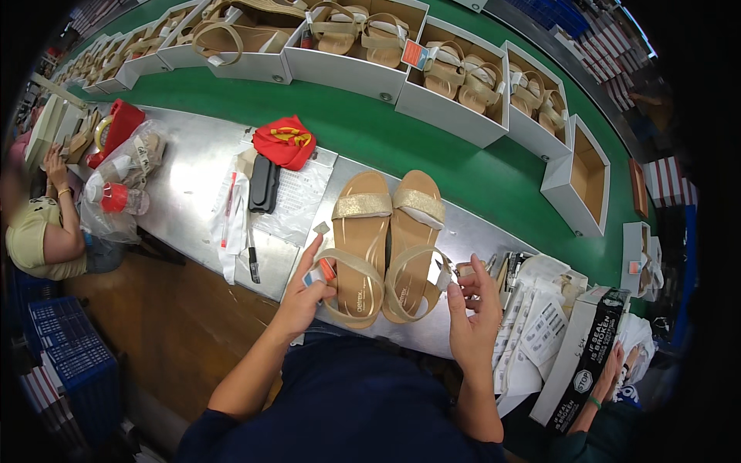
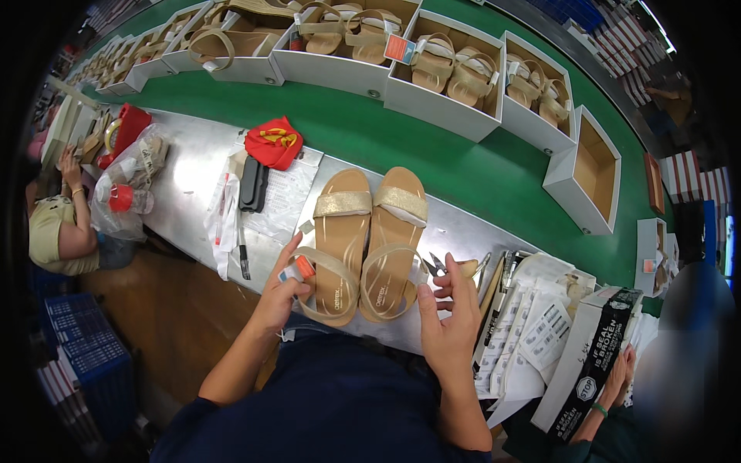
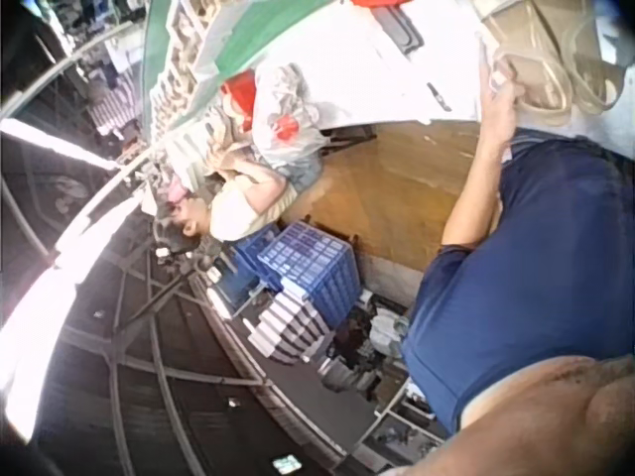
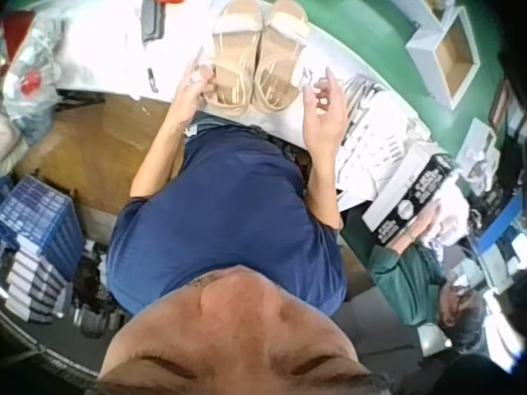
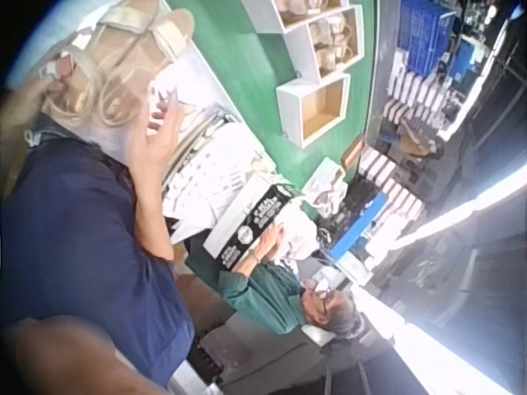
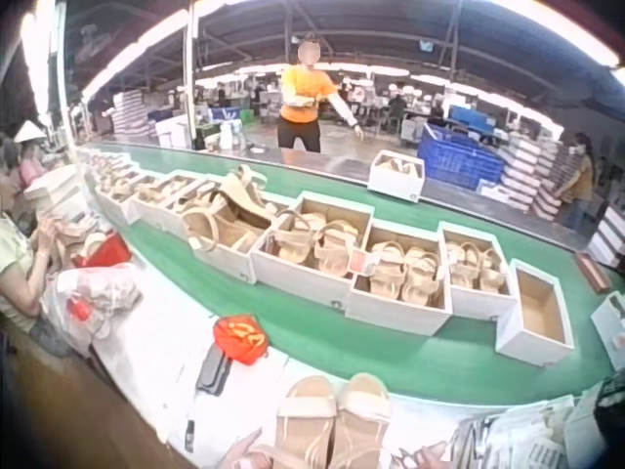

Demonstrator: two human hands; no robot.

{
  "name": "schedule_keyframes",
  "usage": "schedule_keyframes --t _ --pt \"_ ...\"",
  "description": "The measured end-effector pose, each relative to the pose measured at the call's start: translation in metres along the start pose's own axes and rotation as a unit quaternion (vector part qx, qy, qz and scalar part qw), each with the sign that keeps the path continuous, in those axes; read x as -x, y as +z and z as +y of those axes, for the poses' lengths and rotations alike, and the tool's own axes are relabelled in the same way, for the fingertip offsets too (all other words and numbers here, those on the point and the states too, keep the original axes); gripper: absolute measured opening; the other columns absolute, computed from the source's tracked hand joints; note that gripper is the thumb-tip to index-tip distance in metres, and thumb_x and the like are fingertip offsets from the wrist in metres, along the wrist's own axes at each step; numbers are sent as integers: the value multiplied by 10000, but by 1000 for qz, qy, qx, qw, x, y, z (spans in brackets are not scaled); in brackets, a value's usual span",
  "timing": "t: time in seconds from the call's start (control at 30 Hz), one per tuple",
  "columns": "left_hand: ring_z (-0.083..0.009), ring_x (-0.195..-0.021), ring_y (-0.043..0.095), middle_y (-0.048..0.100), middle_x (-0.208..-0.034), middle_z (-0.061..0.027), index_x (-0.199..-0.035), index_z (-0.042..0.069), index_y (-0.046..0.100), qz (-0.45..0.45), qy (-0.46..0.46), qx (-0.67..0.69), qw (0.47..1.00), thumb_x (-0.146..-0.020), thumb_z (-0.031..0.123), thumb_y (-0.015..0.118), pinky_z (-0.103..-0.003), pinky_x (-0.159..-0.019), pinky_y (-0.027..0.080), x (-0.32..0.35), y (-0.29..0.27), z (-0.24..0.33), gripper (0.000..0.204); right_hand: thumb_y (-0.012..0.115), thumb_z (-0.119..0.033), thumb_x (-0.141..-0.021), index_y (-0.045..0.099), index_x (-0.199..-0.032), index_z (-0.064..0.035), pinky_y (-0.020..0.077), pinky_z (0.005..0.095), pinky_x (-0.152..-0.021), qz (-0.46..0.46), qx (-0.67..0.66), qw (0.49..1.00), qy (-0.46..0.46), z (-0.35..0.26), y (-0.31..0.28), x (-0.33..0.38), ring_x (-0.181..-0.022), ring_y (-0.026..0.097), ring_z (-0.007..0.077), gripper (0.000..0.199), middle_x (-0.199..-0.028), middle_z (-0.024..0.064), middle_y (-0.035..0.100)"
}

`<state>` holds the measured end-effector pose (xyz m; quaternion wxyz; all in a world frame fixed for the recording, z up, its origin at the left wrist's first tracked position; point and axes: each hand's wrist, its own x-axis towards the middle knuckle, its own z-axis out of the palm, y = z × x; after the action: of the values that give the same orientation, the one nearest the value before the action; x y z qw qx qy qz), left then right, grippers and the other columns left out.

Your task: The person picks up pairs of beige wedge sandals from boxes on a conveyor belt, turns them over to inspect the soles, and uses scissors to trim excess strap material from the heel area. The person then places the trimmed sandals back into boxes on the line.

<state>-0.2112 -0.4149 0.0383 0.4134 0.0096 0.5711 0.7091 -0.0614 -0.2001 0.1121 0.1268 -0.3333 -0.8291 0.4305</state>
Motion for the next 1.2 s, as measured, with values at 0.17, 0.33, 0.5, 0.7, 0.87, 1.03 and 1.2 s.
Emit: schedule_keyframes --t 0.17,0.33,0.5,0.7,0.87,1.03,1.2 --pt "-208 -1263 444 447 -1394 -111 -1552 79 228 -13 -2 65 998 -675 76 578 -311 -1081 320 -1 -6 -3 945 519 -10 -920 262 -1535 -51 482 351 -941 -164 -297 931 135 45 6 11 -1204 509 232 667 -1462 160 410" --pt "-256 -1300 450 480 -1374 -138 -1532 31 244 6 -2 82 997 -660 186 623 -362 -1132 297 -4 -7 -12 963 441 39 -901 290 -1514 -49 502 379 -944 -156 -399 889 163 52 15 6 -1240 530 244 638 -1427 153 462" --pt "-250 -1284 468 491 -1364 -138 -1526 19 247 -5 -1 72 997 -674 210 663 -366 -1122 317 -5 -10 -13 967 456 -2 -933 358 -1460 -19 503 353 -948 -124 -371 890 235 66 30 -1 -1175 573 228 536 -1339 166 532" --pt "-226 -1295 445 470 -1379 -117 -1542 74 235 -25 1 87 996 -741 136 734 -332 -1109 310 -3 -12 -11 946 544 -88 -940 316 -1478 -11 443 407 -1022 -65 -316 928 189 56 30 -2 -1254 511 278 589 -1381 201 481" --pt "-227 -1306 436 408 -1442 -142 -1567 114 142 -42 15 0 999 -798 123 759 -346 -1108 311 -5 -3 -8 986 682 -188 -855 258 -1517 -36 308 480 -1126 -43 109 989 -89 -28 38 -10 -1397 309 413 801 -1526 294 224" --pt "-257 -1328 412 406 -1436 -194 -1568 101 120 -76 58 -32 995 -800 145 759 -389 -1135 274 -9 -12 -20 1000 714 -149 -781 255 -1516 -20 299 485 -1130 -57 75 994 -63 -8 43 -21 -1426 239 444 876 -1558 293 132" --pt "-306 -1408 320 310 -1509 -224 -1569 85 79 -104 78 -2 992 -791 151 777 -403 -1155 241 -7 -19 -26 1047 737 -149 -772 207 -1527 -3 278 478 -1146 -74 95 989 -90 -3 33 -11 -1456 202 401 934 -1589 246 91"
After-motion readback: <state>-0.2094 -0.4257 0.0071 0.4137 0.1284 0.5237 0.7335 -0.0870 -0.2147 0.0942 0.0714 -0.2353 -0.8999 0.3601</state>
